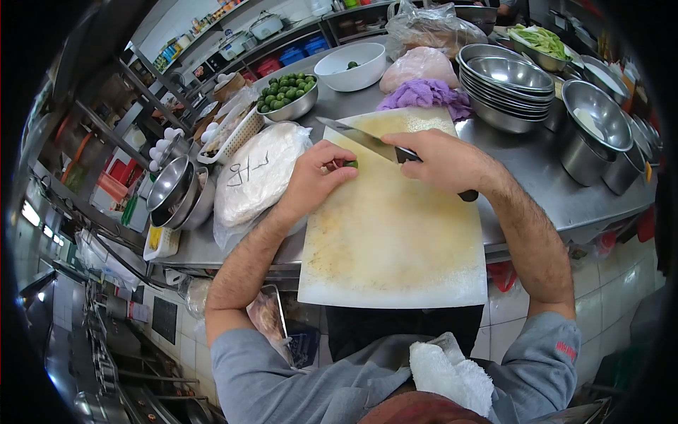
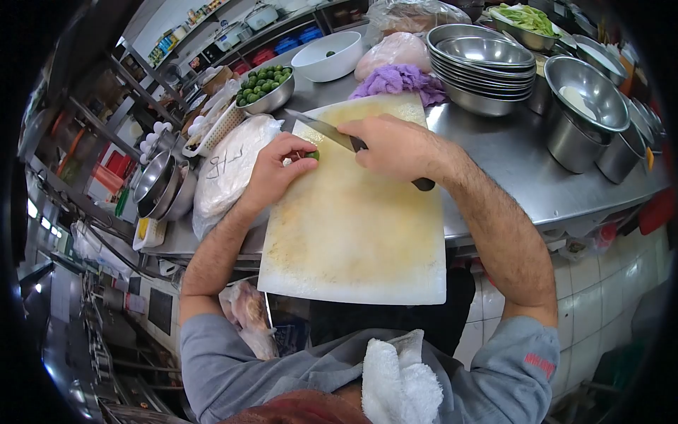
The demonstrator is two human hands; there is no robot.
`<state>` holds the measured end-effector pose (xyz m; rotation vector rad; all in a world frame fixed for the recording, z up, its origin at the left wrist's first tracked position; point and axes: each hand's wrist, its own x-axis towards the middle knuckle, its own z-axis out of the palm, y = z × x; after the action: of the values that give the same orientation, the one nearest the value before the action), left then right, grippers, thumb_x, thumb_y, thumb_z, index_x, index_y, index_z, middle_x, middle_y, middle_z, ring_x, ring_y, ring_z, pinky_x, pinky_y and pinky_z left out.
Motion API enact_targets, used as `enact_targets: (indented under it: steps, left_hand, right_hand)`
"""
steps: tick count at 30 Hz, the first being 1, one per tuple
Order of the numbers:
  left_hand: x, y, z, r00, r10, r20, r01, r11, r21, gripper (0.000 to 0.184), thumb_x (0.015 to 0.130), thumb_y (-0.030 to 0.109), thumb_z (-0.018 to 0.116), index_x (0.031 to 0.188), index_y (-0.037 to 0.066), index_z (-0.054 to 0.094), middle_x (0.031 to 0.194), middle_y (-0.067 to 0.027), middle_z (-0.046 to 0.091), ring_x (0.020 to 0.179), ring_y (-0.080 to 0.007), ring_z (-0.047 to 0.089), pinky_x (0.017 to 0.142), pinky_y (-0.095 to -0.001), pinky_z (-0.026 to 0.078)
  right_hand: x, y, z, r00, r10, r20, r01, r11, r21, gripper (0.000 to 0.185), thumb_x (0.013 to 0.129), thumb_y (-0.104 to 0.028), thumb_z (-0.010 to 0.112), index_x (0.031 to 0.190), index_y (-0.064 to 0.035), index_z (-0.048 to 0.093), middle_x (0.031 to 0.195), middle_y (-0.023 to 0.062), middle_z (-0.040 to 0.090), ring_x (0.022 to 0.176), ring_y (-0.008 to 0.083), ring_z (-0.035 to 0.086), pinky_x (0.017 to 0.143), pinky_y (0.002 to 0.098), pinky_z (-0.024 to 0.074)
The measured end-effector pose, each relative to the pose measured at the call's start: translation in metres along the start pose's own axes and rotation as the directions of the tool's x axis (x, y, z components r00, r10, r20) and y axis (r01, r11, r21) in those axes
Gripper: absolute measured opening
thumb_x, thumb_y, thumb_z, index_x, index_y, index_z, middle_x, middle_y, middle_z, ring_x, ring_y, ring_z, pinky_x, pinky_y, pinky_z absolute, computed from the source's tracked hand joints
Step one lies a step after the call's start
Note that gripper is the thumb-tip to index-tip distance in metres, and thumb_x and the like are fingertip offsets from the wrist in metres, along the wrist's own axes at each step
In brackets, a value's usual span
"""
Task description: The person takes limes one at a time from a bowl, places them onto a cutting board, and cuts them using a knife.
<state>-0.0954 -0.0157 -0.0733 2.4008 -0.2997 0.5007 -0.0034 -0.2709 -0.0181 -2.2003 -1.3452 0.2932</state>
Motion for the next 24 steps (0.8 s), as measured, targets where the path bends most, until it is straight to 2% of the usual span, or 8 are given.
enact_targets:
  steps: [1, 3, 7, 9, 15, 18, 22, 24]
  left_hand:
    - [-0.001, 0.002, -0.003, 1.0, 0.003, 0.0, -0.003, 1.0, 0.001, 0.029, 0.082, 0.008, 0.075, 0.109, 0.002, 0.065, 0.101, -0.0028, 0.063, 0.084, -0.01, 0.059, 0.073, -0.0245, 0.049]
    - [-0.001, 0.005, -0.006, 0.999, -0.02, 0.035, 0.023, 0.997, -0.08, 0.025, 0.083, 0.005, 0.074, 0.107, 0.001, 0.066, 0.106, -0.0045, 0.063, 0.095, -0.0127, 0.061, 0.087, -0.0264, 0.05]
    - [-0.006, -0.001, -0.008, 0.999, -0.044, 0.012, 0.045, 0.99, -0.131, 0.029, 0.082, 0.003, 0.073, 0.109, 0.0, 0.065, 0.104, -0.0062, 0.065, 0.091, -0.0128, 0.063, 0.084, -0.0258, 0.052]
    - [-0.006, -0.003, -0.009, 0.976, -0.206, 0.074, 0.213, 0.812, -0.543, 0.033, 0.083, 0.0, 0.071, 0.114, -0.001, 0.062, 0.106, -0.0079, 0.066, 0.096, -0.015, 0.064, 0.088, -0.0271, 0.052]
    - [-0.004, -0.013, -0.014, 0.986, -0.165, 0.033, 0.139, 0.684, -0.716, 0.033, 0.084, -0.001, 0.071, 0.114, 0.0, 0.06, 0.111, -0.0091, 0.064, 0.101, -0.0162, 0.063, 0.091, -0.0315, 0.052]
    - [-0.003, -0.006, -0.011, 0.987, -0.152, -0.043, 0.089, 0.759, -0.645, 0.032, 0.083, -0.003, 0.071, 0.113, -0.001, 0.06, 0.107, -0.0082, 0.066, 0.097, -0.0146, 0.064, 0.088, -0.0271, 0.052]
    - [-0.005, 0.0, 0.0, 0.988, -0.148, -0.043, 0.101, 0.831, -0.546, 0.028, 0.082, -0.001, 0.073, 0.107, 0.0, 0.062, 0.102, -0.0062, 0.066, 0.093, -0.0136, 0.064, 0.085, -0.0266, 0.052]
    - [-0.005, 0.0, 0.006, 0.992, -0.003, -0.124, -0.023, 0.978, -0.209, 0.024, 0.079, 0.002, 0.076, 0.099, 0.0, 0.064, 0.094, -0.0061, 0.065, 0.084, -0.0135, 0.064, 0.077, -0.0265, 0.052]
  right_hand:
    - [-0.001, 0.001, 0.001, 1.0, 0.0, -0.003, 0.0, 1.0, -0.001, 0.053, 0.086, -0.01, 0.058, 0.138, -0.004, 0.048, 0.118, 0.0218, 0.064, 0.108, 0.0321, 0.063, 0.093, 0.0377, 0.0488]
    - [-0.002, 0.006, 0.005, 1.0, -0.024, 0.019, 0.025, 0.999, -0.028, 0.053, 0.087, -0.01, 0.057, 0.139, -0.0055, 0.047, 0.115, 0.0223, 0.065, 0.105, 0.0322, 0.064, 0.091, 0.0387, 0.0499]
    - [-0.006, 0.0, 0.002, 1.0, 0.031, -0.003, -0.031, 0.999, -0.039, 0.054, 0.087, -0.01, 0.056, 0.14, -0.0072, 0.046, 0.111, 0.0219, 0.066, 0.099, 0.0318, 0.066, 0.088, 0.0391, 0.0513]
    - [-0.008, -0.003, -0.002, 0.998, 0.059, 0.005, -0.059, 0.998, -0.036, 0.054, 0.087, -0.011, 0.056, 0.14, -0.0086, 0.046, 0.109, 0.0212, 0.067, 0.095, 0.0312, 0.067, 0.086, 0.0391, 0.0521]
    - [-0.009, -0.002, -0.007, 0.998, 0.068, 0.0, -0.068, 0.997, -0.038, 0.054, 0.087, -0.012, 0.056, 0.14, -0.0083, 0.046, 0.107, 0.0209, 0.068, 0.095, 0.0314, 0.067, 0.086, 0.0399, 0.052]
    - [-0.01, -0.002, -0.004, 0.998, 0.059, 0.002, -0.059, 0.997, -0.047, 0.053, 0.087, -0.012, 0.056, 0.139, -0.0077, 0.046, 0.109, 0.0212, 0.067, 0.099, 0.0324, 0.066, 0.089, 0.0411, 0.051]
    - [-0.007, 0.002, 0.003, 1.0, 0.003, 0.002, -0.003, 0.996, -0.089, 0.052, 0.088, -0.012, 0.056, 0.139, -0.0071, 0.047, 0.111, 0.0214, 0.066, 0.103, 0.0339, 0.064, 0.091, 0.042, 0.05]
    - [-0.009, -0.002, 0.005, 0.999, 0.01, 0.049, -0.007, 0.998, -0.064, 0.051, 0.088, -0.011, 0.056, 0.138, -0.0065, 0.047, 0.112, 0.0216, 0.066, 0.104, 0.0357, 0.063, 0.091, 0.0428, 0.0494]
